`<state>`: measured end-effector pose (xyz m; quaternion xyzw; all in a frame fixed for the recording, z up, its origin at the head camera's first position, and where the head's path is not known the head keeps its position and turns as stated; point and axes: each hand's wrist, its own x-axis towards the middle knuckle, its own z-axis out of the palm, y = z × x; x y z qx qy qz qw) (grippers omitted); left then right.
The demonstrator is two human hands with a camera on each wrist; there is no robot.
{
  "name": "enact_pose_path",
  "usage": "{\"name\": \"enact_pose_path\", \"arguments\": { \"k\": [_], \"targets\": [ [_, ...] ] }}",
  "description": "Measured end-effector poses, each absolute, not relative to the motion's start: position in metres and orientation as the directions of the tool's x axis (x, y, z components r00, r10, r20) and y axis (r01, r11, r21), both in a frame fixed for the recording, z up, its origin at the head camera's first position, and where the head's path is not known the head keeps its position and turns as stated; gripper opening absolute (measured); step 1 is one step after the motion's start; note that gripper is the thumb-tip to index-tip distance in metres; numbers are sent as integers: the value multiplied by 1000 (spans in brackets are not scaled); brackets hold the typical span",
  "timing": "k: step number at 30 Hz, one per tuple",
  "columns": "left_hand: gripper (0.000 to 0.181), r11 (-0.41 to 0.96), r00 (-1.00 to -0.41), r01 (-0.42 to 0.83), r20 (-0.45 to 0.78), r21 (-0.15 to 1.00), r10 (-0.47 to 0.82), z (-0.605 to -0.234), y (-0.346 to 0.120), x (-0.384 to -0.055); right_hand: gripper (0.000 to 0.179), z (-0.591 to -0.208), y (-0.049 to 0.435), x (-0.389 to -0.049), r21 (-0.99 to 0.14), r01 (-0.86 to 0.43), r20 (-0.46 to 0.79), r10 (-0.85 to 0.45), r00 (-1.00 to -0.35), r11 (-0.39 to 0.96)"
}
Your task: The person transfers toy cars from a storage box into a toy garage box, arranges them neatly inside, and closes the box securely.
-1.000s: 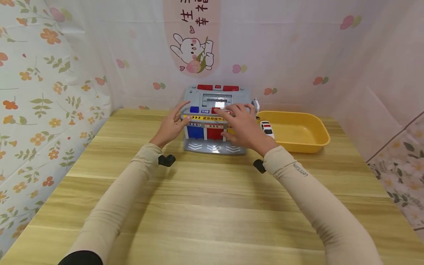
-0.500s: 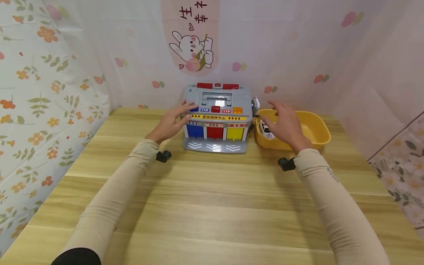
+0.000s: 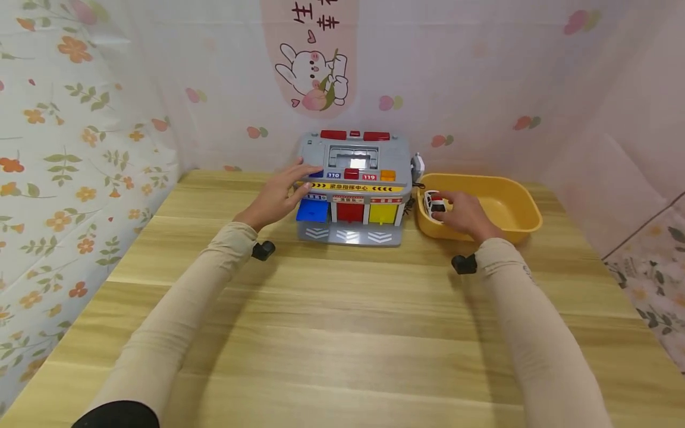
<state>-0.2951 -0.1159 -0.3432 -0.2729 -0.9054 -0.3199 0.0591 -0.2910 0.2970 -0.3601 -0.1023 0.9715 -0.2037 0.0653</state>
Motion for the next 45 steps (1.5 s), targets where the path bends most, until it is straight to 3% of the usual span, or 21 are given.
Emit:
{"name": "enact_pose_path", "arguments": {
  "k": [6,13,28,45],
  "targets": [
    [50,679,-852,515,224,524,474,-340,-113,-296,50,-362,301,-296,-400,-128,-174,-212,-962,908],
    [51,666,-850,519,237,536,471,-338,-111,-298,48,-362,298,-301,-408,-72,-239,-183,-954,910],
    [52,621,-898,415,192,665,395,-343,-118,-297,44,-363,291,-305,-371,-94,-171,-167,-971,924],
    [53,621,-909,386,166,683,382,-339,-117,-297,53,-349,298,-293,-378,-95,-97,-141,-985,921]
  ]
}}
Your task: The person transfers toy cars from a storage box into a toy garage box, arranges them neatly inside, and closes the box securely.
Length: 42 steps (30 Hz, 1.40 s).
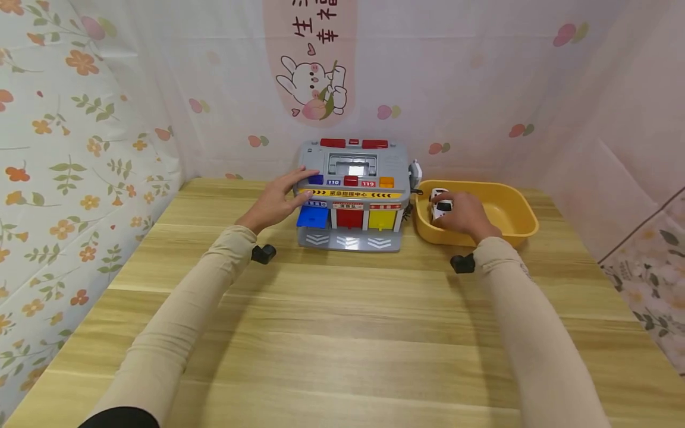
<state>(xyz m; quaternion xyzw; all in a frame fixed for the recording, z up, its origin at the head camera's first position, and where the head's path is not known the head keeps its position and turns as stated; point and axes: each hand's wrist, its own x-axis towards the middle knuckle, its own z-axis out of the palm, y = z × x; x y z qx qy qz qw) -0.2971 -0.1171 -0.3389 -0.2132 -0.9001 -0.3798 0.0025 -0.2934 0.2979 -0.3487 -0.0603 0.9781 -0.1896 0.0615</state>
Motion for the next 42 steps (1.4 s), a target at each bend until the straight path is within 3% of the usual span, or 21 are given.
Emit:
{"name": "enact_pose_path", "arguments": {
  "k": [21,42],
  "targets": [
    [51,612,-898,413,191,674,396,-340,-116,-299,51,-333,293,-249,-469,-165,107,-130,-986,868],
    [52,607,-885,440,202,662,420,-342,-119,-301,53,-329,248,-191,-439,-303,151,-263,-953,846]
  ]
}}
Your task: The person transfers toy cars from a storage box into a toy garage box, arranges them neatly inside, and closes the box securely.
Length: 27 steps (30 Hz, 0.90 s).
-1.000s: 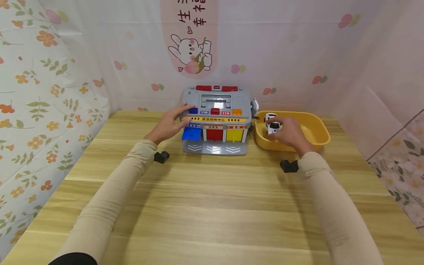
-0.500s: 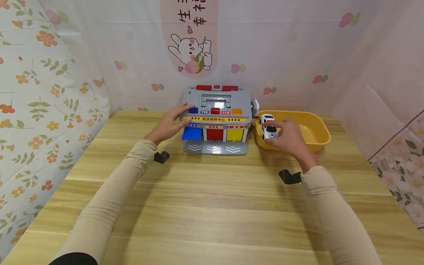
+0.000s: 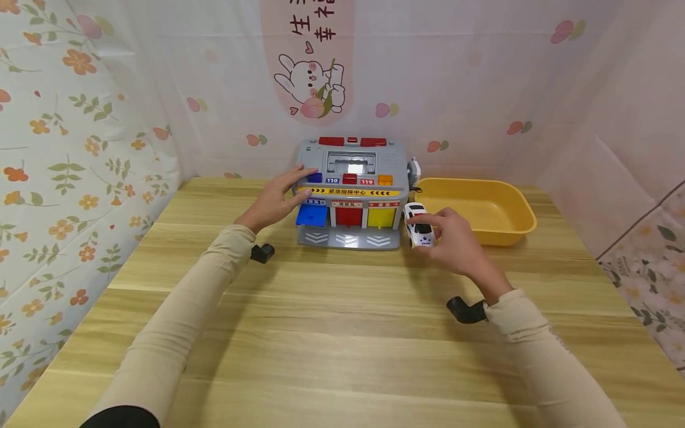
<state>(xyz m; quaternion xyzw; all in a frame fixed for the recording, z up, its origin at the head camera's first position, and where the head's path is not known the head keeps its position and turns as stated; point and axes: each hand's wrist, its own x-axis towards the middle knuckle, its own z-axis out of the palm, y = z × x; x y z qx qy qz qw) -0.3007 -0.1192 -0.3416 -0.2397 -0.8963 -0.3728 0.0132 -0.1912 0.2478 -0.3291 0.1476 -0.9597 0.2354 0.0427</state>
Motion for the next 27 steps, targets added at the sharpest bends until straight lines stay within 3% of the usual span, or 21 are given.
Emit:
{"name": "enact_pose_path", "arguments": {
  "k": [14,27],
  "targets": [
    [52,604,-900,397,163,691,405,-340,-120,-299,49,-354,203,-197,-461,-378,65,-394,-917,803],
    [52,611,-902,400,176,683,394,-341,-119,-298,49,-370,141,-211,-501,-440,80,-466,-881,746]
  ]
}}
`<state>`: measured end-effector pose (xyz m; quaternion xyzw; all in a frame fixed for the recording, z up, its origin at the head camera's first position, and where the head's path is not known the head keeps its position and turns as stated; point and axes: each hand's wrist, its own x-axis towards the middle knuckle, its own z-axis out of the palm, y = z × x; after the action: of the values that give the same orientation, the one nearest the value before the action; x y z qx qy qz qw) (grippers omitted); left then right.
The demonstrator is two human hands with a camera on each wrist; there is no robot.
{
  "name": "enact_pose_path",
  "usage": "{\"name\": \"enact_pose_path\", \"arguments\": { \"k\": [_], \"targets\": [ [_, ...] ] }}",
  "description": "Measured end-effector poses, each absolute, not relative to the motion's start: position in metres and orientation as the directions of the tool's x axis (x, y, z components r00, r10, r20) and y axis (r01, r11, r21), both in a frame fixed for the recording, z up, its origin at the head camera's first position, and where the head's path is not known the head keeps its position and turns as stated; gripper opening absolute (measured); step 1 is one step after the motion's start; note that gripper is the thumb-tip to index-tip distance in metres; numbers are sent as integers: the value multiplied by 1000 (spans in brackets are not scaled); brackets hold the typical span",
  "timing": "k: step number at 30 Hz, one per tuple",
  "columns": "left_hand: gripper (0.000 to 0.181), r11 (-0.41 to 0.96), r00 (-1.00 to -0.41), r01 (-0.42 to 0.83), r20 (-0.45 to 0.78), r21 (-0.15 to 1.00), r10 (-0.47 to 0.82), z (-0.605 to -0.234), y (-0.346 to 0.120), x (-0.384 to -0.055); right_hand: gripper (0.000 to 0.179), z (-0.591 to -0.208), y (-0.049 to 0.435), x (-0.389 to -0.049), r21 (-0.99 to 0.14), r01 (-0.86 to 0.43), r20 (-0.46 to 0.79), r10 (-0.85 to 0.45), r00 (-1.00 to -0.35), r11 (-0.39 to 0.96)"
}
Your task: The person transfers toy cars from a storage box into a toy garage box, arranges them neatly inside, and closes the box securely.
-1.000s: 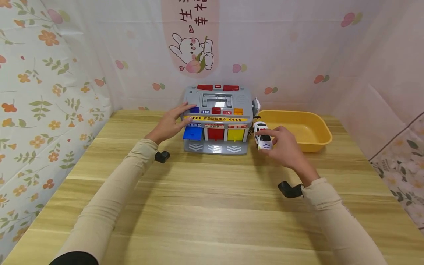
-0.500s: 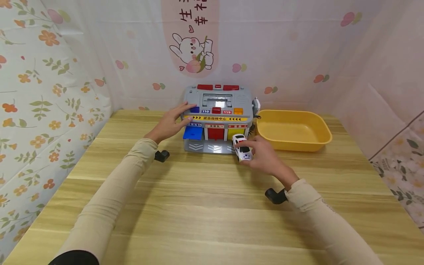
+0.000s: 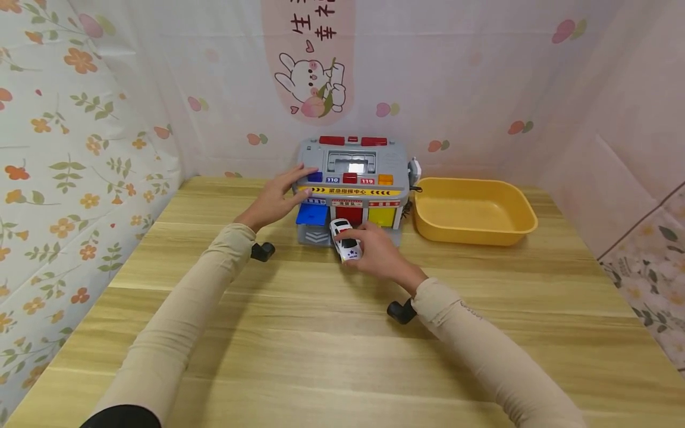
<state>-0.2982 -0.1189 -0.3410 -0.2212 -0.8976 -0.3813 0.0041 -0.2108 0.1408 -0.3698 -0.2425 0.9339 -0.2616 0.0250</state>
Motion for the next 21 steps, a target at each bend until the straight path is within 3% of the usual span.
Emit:
{"name": "enact_pose_path", "arguments": {
  "k": [21],
  "targets": [
    [50,589,-886,441,225,678,405,-343,-118,-298,50,-385,96,-219,-496,-423,82,-444,-892,758]
  ]
}}
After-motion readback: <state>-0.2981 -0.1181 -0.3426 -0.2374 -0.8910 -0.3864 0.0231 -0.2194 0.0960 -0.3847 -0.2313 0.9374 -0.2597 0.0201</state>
